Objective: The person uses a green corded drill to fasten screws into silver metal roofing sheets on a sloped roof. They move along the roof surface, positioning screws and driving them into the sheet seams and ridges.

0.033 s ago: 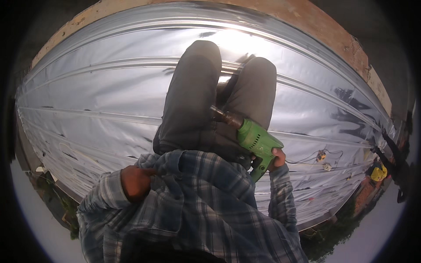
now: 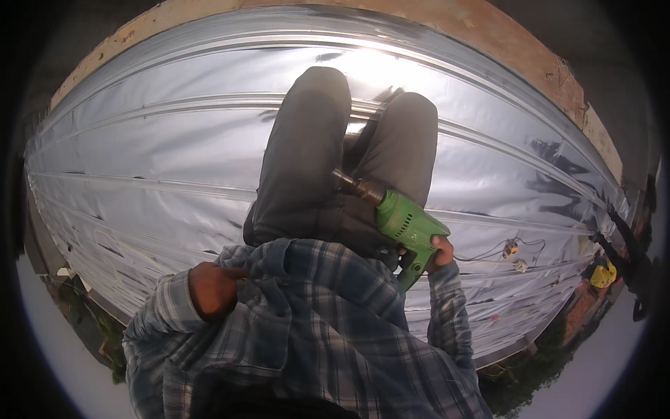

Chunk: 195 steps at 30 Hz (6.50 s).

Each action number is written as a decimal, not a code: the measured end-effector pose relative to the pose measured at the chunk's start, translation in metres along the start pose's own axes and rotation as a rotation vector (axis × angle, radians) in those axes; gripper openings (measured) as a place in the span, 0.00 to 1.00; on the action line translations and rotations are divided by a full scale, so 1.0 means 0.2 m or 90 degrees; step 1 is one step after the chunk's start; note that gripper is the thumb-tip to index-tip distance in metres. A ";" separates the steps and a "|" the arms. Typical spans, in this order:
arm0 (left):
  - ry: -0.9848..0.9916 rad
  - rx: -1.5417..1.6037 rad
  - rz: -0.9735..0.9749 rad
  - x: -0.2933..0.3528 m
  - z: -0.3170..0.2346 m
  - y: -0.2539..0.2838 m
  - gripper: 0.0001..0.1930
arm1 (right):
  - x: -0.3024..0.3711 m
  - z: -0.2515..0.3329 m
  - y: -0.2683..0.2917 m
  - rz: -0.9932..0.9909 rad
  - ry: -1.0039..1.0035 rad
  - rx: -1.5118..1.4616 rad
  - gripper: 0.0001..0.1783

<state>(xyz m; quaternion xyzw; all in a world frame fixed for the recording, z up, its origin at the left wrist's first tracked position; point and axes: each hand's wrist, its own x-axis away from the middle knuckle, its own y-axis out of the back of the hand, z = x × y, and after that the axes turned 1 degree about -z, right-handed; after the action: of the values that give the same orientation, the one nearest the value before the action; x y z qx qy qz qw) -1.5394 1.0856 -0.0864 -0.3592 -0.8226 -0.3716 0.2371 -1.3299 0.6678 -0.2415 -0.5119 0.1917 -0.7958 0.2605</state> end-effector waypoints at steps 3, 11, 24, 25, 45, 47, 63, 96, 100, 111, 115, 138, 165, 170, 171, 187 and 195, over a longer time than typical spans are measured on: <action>-0.089 -0.001 -0.007 0.01 -0.04 0.19 0.10 | 0.02 0.02 -0.02 0.010 0.009 -0.021 0.44; -0.245 0.187 0.003 0.02 -0.10 0.39 0.06 | -0.03 -0.01 -0.01 0.025 0.103 -0.064 0.42; -0.165 1.176 -0.626 -1.06 0.00 0.61 0.10 | 0.10 0.35 -0.43 -0.062 0.336 0.174 0.45; -0.180 1.188 -0.609 -1.12 -0.03 0.62 0.11 | 0.10 0.37 -0.44 -0.090 0.365 0.187 0.45; -0.088 1.227 -0.583 -1.37 -0.08 0.71 0.10 | 0.00 0.63 -0.47 -0.192 0.524 0.631 0.51; -0.111 1.231 -0.558 -1.45 -0.04 0.70 0.09 | -0.01 0.61 -0.42 -0.190 0.462 0.528 0.50; -0.071 1.413 -0.472 -1.83 0.10 0.65 0.10 | -0.14 0.65 -0.43 -0.336 0.361 0.581 0.55; 0.128 -0.190 -0.534 -2.47 0.65 0.94 0.35 | -0.74 1.19 -0.65 -0.337 0.380 0.738 0.33; 0.091 -0.192 -0.600 -2.47 0.71 0.92 0.35 | -0.86 1.26 -0.76 -0.350 0.377 0.783 0.30; 0.084 -0.162 -0.584 -2.45 0.75 0.94 0.33 | -1.02 1.38 -0.85 -0.309 0.364 1.011 0.28; 0.069 -0.160 -0.629 -2.48 0.77 0.92 0.32 | -1.03 1.41 -0.90 -0.299 0.347 1.064 0.28; 0.007 -0.236 -0.484 -2.59 0.52 0.47 0.32 | -1.03 1.43 -0.93 -0.299 0.342 1.087 0.26; 0.033 0.016 -0.883 -1.79 0.82 1.01 0.16 | -1.08 1.46 -0.95 -0.210 0.229 1.147 0.33; -0.028 0.197 -0.825 -1.65 1.48 0.94 0.15 | -1.10 1.52 -0.98 -0.181 0.218 1.179 0.33; -0.038 0.164 -0.836 -1.65 1.52 0.93 0.15 | -1.10 1.53 -0.97 -0.170 0.216 1.186 0.33; -0.171 0.025 -0.927 -1.74 1.71 0.90 0.16 | -1.14 1.60 -0.97 -0.122 0.172 1.252 0.34; -0.198 0.014 -0.949 -1.74 1.75 0.88 0.16 | -1.16 1.61 -1.00 -0.112 0.150 1.285 0.34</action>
<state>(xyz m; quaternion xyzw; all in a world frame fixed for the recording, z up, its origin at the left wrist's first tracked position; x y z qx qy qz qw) -1.2285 1.2968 -0.4529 0.2458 -0.8752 -0.3701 -0.1915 -0.9997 0.9543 -0.1634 0.0158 -0.5826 -0.6476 0.4909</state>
